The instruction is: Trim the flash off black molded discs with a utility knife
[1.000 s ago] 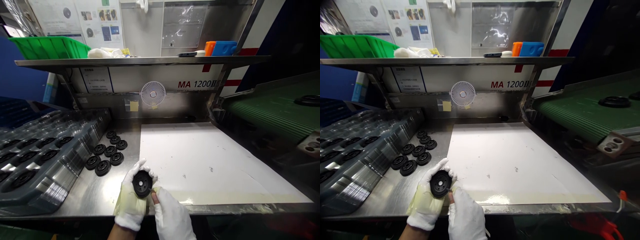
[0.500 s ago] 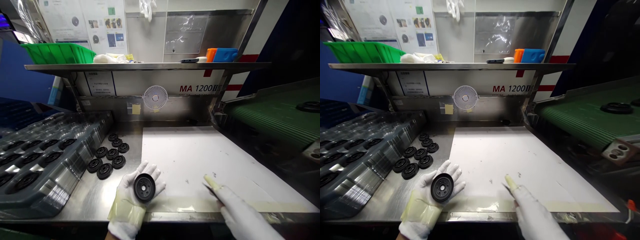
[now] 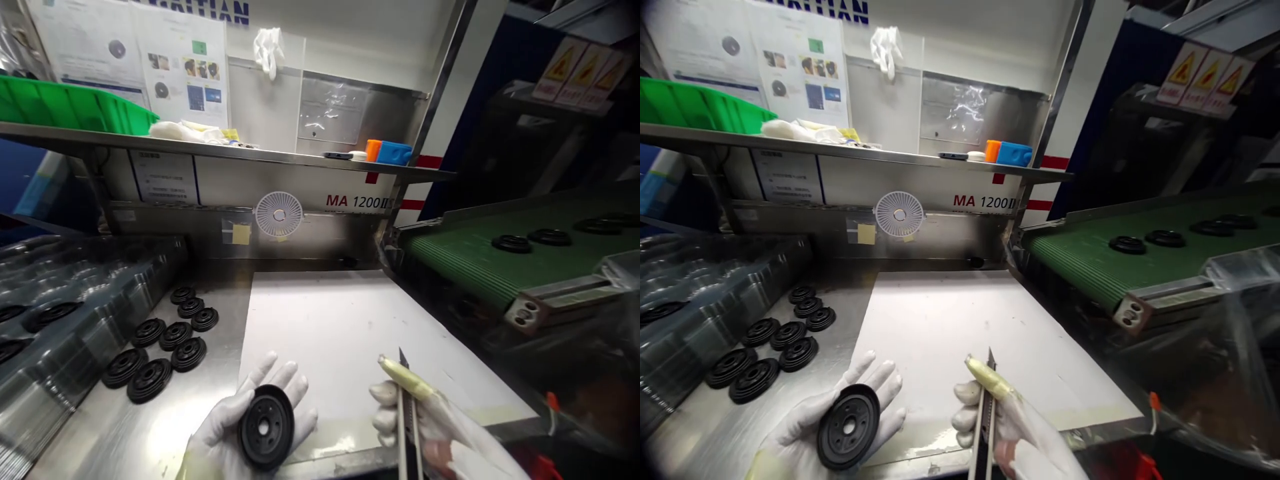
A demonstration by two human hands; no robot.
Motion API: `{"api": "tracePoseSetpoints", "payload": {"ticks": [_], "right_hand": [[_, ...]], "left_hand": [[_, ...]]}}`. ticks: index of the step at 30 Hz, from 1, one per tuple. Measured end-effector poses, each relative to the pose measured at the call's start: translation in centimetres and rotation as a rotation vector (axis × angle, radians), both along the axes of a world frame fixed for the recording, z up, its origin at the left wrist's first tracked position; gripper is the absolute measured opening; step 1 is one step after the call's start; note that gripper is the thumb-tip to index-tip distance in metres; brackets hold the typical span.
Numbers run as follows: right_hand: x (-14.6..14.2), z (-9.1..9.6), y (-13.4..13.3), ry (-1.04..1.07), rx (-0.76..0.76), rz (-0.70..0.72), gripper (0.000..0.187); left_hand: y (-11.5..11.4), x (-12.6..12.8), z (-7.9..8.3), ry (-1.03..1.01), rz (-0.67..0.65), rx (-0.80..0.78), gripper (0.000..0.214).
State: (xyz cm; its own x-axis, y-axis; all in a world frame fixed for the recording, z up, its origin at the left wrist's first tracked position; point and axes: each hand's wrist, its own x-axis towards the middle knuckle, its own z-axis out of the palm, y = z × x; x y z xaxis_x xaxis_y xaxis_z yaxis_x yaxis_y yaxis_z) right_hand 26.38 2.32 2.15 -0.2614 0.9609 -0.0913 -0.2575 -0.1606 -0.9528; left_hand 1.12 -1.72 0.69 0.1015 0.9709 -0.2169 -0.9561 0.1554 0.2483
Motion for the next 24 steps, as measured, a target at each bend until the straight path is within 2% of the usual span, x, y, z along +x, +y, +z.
{"api": "tracePoseSetpoints", "payload": {"ticks": [4,6,9,12,15,19,22,24], "right_hand": [[-0.7,1.5,0.0,0.006,-0.005,0.077,0.04],[-2.0,1.4,-0.6,-0.046,0.076,0.053,0.04],[-4.4,0.9,-1.6,-0.118,0.143,0.066,0.035],[-6.2,0.8,-1.9,-0.087,0.043,0.153,0.031],[-7.1,1.1,-1.7,-0.014,-0.058,0.183,0.027],[-7.5,1.1,-1.3,-0.089,-0.052,0.286,0.027],[-8.2,1.1,-1.3,-0.17,-0.071,0.343,0.029],[-8.7,1.3,-1.5,-0.153,-0.076,0.345,0.033]], "left_hand": [[0.5,0.7,0.3,0.095,0.038,-0.331,0.062],[0.5,0.9,0.3,0.106,-0.001,-0.391,0.069],[-0.2,0.8,0.1,0.034,-0.119,-0.318,0.065],[-1.3,0.3,-0.2,-0.031,-0.198,-0.184,0.058],[-1.8,-0.1,-0.7,0.081,-0.265,-0.112,0.053],[-1.8,-0.2,-1.4,0.151,-0.39,-0.041,0.051],[-2.0,0.0,-1.7,0.111,-0.409,0.095,0.048],[-2.1,0.0,-1.9,0.099,-0.376,0.149,0.045]]}}
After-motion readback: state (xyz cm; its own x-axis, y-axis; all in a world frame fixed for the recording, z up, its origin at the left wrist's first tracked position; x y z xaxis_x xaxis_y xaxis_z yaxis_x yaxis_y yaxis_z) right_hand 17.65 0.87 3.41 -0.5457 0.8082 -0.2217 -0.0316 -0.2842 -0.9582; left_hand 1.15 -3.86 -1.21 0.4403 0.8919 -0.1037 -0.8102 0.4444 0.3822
